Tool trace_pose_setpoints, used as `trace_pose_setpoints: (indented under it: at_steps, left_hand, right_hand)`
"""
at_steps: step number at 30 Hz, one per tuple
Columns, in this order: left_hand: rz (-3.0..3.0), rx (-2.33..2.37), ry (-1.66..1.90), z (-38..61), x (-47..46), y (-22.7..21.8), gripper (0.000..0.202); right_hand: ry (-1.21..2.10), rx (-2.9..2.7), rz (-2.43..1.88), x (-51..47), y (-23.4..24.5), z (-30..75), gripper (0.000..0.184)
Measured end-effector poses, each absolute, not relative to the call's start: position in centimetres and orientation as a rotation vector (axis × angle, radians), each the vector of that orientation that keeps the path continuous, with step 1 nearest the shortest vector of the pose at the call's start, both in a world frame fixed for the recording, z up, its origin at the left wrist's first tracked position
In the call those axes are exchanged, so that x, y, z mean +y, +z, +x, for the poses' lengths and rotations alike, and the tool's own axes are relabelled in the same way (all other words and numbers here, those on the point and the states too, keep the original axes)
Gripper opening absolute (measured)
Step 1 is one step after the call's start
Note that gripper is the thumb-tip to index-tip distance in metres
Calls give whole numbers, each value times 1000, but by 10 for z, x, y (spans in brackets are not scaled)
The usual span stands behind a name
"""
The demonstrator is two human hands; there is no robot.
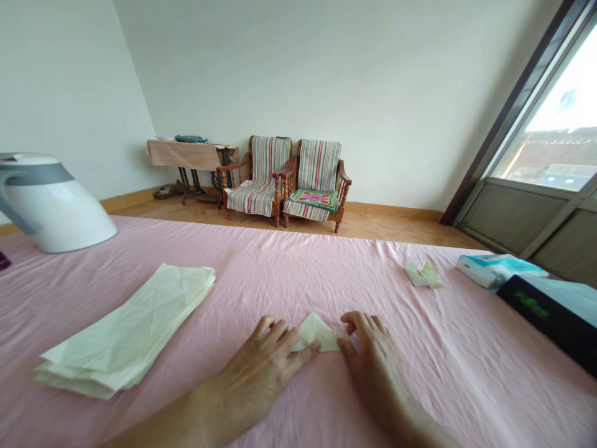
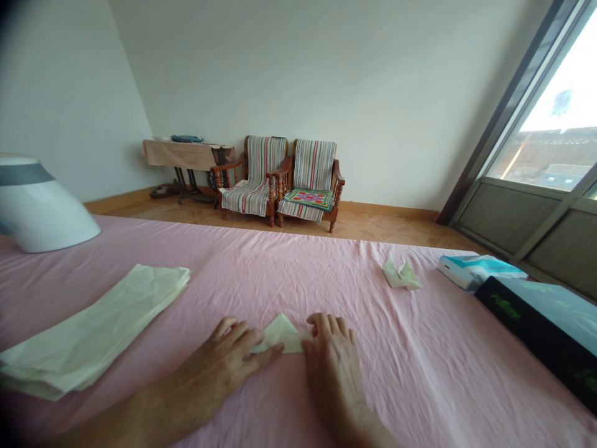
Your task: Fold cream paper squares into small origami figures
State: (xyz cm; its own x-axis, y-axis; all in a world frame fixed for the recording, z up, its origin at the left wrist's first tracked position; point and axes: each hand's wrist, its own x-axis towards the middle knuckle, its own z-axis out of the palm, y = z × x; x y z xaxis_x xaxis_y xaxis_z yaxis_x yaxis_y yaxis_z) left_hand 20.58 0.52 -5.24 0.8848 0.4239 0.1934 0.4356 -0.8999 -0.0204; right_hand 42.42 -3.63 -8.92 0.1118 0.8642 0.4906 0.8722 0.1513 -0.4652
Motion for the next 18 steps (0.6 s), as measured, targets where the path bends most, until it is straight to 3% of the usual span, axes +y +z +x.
trace_pose_setpoints:
  at_steps: [9,14,18]
  left_hand:
    - [-3035,-640,-227,207,1,-34,45]
    - [-3047,-660,-251,206,5,-41,40]
    - [-3030,-660,-317,204,8,-48,39]
  right_hand:
    - [-178,-1998,-1464,-43,-82,422,23]
    - [-375,-2082,-1362,-59,-89,424,36]
    - [-551,-2155,-1389,-68,-93,425,32]
